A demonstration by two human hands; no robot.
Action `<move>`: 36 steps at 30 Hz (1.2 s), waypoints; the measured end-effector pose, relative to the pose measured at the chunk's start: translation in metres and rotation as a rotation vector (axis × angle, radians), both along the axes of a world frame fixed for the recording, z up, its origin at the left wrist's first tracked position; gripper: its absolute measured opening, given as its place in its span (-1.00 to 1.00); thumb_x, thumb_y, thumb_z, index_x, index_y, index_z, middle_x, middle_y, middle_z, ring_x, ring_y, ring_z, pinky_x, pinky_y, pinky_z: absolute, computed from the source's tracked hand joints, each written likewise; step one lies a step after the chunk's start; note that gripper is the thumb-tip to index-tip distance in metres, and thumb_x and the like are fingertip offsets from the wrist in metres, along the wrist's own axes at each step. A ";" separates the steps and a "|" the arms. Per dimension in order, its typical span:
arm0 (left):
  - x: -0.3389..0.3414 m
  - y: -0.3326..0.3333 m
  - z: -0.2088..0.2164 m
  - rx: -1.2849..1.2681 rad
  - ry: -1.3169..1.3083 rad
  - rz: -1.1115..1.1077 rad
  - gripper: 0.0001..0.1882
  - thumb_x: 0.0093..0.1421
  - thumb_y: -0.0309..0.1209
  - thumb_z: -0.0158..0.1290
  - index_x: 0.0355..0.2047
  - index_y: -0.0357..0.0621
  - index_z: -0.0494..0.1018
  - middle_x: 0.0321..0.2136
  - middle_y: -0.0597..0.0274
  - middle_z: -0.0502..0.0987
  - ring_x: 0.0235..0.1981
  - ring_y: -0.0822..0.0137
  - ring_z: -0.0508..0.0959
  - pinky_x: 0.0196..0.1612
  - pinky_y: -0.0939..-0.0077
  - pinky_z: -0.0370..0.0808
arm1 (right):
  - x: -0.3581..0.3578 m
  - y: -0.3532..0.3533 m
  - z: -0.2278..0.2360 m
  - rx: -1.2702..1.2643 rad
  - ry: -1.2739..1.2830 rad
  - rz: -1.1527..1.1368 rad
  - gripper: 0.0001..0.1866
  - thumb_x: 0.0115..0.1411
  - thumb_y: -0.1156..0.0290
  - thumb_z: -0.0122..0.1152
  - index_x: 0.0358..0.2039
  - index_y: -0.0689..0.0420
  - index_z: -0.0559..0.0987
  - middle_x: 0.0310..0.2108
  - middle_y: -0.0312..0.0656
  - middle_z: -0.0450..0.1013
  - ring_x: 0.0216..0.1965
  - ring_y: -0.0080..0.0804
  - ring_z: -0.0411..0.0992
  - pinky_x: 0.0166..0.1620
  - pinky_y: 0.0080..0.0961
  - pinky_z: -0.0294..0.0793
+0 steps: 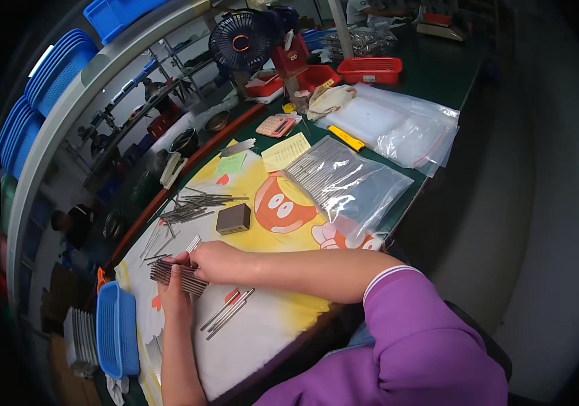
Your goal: Organizing and aligning small metal rods into rows on a padded workbench.
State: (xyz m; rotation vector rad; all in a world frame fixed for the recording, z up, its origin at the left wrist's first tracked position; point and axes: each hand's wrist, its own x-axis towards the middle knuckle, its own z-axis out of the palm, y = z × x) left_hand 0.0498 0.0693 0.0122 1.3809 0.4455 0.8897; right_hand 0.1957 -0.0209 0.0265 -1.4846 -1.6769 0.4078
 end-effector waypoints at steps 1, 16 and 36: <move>-0.001 0.003 -0.001 -0.013 0.016 0.024 -0.85 0.20 -0.48 -0.10 -0.21 -0.20 0.28 -0.24 0.13 0.47 -0.21 0.31 0.46 -0.08 0.43 0.39 | 0.004 -0.006 0.010 -0.081 -0.055 -0.008 -0.78 -0.04 0.37 0.15 -0.38 0.23 0.51 -0.39 -0.02 0.44 -0.31 -0.10 0.42 -0.20 -0.33 0.40; 0.008 0.006 0.006 0.097 -0.010 -0.029 -0.74 0.21 -0.44 -0.10 -0.12 -0.28 0.21 -0.42 0.25 0.44 -0.30 0.39 0.49 -0.14 0.51 0.41 | 0.018 -0.034 0.033 -0.591 -0.253 0.234 -0.70 -0.09 0.33 0.26 -0.30 0.16 0.51 -0.46 -0.23 0.43 -0.39 -0.41 0.41 -0.31 -0.50 0.38; 0.008 0.009 0.002 -0.049 -0.035 -0.041 -0.75 0.18 -0.43 -0.05 -0.15 -0.24 0.26 -0.39 0.23 0.48 -0.29 0.36 0.51 -0.19 0.53 0.44 | 0.020 -0.029 0.019 -0.433 -0.336 0.138 -0.83 -0.10 0.40 0.18 -0.43 0.12 0.53 -0.39 -0.17 0.43 -0.29 -0.25 0.41 -0.21 -0.42 0.39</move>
